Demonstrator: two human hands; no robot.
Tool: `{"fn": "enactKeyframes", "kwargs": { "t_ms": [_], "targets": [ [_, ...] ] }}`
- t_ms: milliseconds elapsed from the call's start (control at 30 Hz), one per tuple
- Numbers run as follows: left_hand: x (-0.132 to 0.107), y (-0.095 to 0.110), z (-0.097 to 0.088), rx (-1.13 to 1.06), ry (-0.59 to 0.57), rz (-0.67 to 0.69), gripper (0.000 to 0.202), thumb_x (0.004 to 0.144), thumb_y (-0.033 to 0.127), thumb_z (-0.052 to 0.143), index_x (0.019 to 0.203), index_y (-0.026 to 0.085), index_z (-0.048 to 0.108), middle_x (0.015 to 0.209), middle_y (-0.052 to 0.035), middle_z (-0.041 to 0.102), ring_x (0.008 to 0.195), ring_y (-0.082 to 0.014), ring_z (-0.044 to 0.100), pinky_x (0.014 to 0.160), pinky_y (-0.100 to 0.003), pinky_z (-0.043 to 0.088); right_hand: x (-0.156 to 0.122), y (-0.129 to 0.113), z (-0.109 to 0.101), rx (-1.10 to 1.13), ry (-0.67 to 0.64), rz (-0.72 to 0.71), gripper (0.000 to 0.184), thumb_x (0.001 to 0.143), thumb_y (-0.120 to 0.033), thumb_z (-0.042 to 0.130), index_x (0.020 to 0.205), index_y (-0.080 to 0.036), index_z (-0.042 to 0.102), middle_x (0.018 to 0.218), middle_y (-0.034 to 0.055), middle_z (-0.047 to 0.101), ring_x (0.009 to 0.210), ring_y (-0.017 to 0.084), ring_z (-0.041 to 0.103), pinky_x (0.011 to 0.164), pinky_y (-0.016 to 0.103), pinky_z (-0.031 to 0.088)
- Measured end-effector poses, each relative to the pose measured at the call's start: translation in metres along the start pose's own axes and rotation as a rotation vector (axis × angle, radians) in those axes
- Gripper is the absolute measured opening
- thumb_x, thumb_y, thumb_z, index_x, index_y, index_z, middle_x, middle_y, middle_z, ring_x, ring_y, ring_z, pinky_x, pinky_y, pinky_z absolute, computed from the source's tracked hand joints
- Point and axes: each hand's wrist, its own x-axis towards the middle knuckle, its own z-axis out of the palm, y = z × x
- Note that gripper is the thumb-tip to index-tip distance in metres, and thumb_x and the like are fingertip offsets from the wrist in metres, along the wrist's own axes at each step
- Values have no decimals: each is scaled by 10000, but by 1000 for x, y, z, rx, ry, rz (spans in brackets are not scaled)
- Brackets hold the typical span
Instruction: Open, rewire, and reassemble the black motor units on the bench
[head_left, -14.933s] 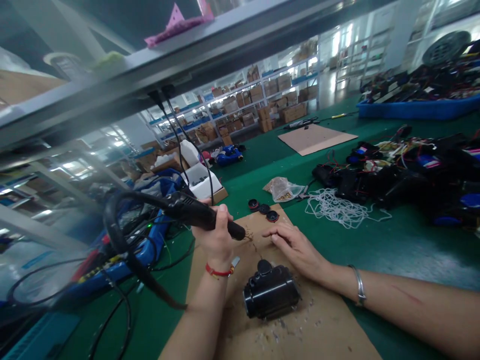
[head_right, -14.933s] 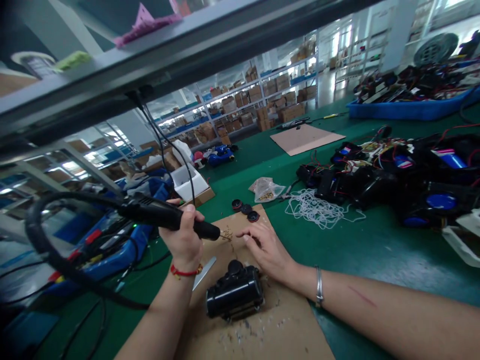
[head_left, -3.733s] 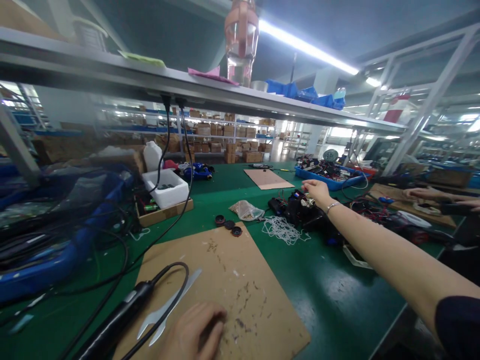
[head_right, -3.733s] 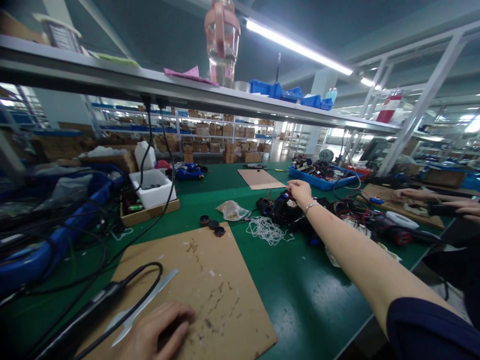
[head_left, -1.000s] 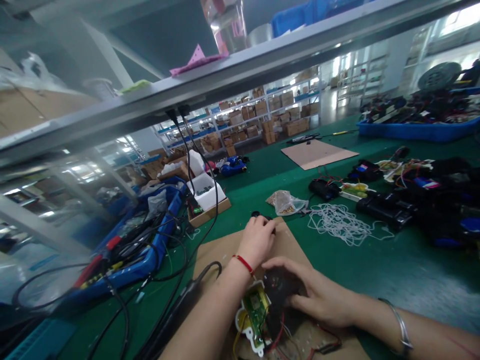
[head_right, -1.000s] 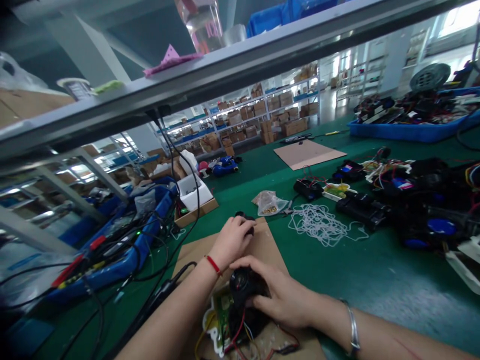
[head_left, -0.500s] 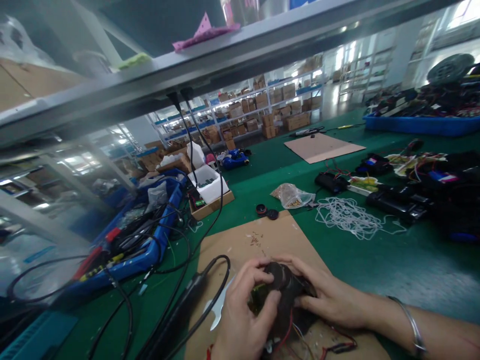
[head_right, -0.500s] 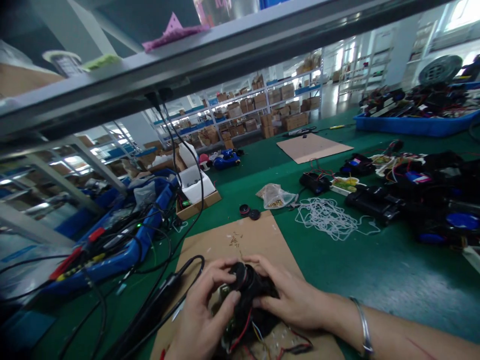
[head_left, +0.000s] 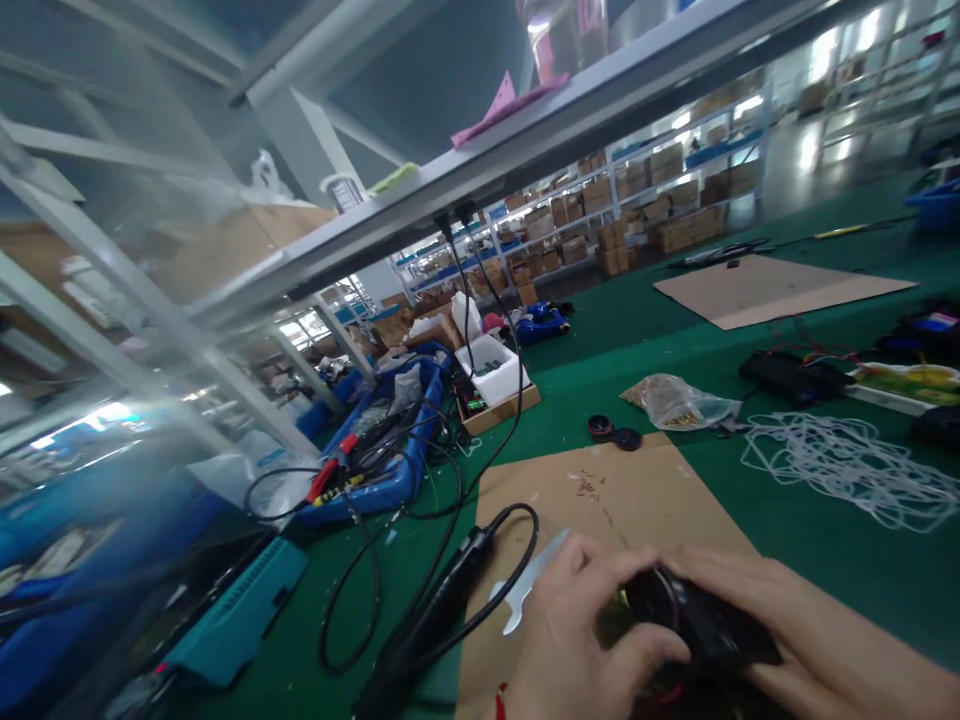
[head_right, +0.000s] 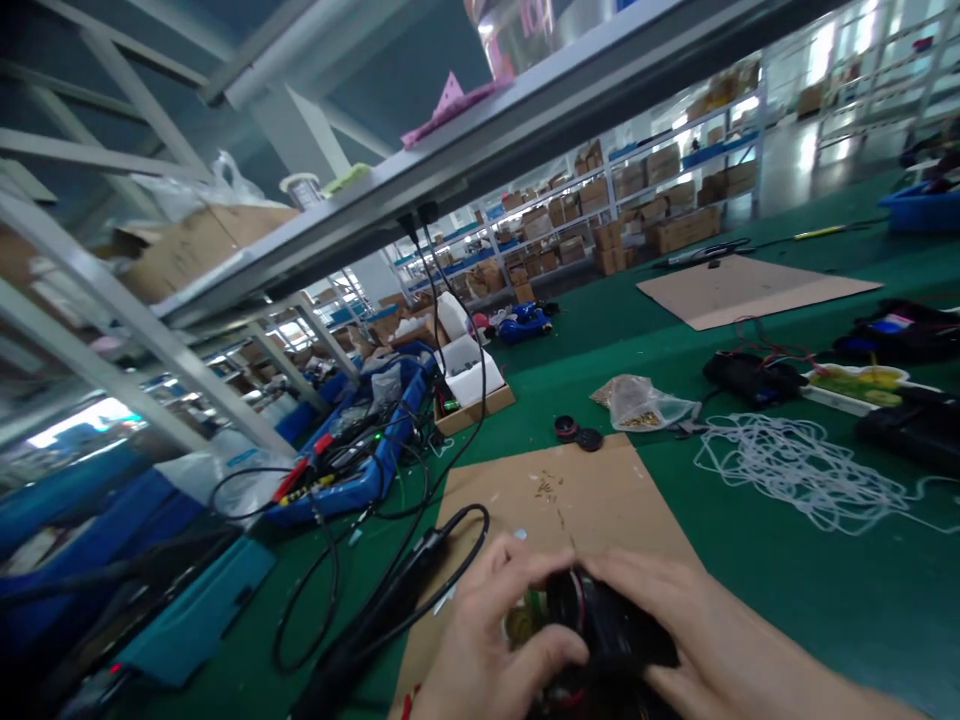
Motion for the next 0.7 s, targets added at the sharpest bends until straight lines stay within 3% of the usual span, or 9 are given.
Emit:
{"fn": "enactKeyframes", "kwargs": {
  "t_ms": [100,233,300,400,533,700],
  "targets": [
    [-1,-2,-2,-27,-41,60,394,728,309,767,1112,287,680,856,-50,622,789,-186,614,697,-303,529,6,-14,-9,60,-52,19,522,716,-167,640,1230,-253,628,1177,126,661,1069,363,606,909,476,505],
    [-4,-7,-6,-78,-220,257,306,860,234,616,1165,263,640,1142,-100,633,983,-179,643,842,-284,535,12,-30,-22,237,-226,182,364,817,-367,633,1151,-230,677,1147,125,672,1083,341,598,929,461,479],
    [-5,-9,-7,-49,-279,315,289,895,228,551,1172,266,623,1214,-102,610,1052,-179,632,879,-280,530,13,-30,-26,335,-278,227,420,807,-463,634,1132,-200,680,1120,131,672,1079,338,595,933,463,466],
    [-6,-8,-6,-16,-250,369,238,904,231,527,1113,255,639,1236,-105,598,1105,-189,608,911,-302,519,14,-28,-27,437,-321,230,481,813,-542,596,1094,-160,681,1058,119,668,1036,312,597,909,441,463],
    [-5,-5,-6,-24,-168,319,260,852,207,631,1108,247,638,1114,-92,649,1009,-172,636,848,-279,535,17,-33,-26,474,-389,167,434,840,-509,581,1007,-122,686,948,75,655,909,235,593,824,339,463],
    [-7,-8,-7,5,-240,149,368,806,195,683,1163,258,616,937,-44,696,817,-172,654,727,-274,547,21,-42,-25,369,-393,150,304,838,-397,598,892,-107,672,753,11,578,704,148,515,662,244,420]
  ]
}}
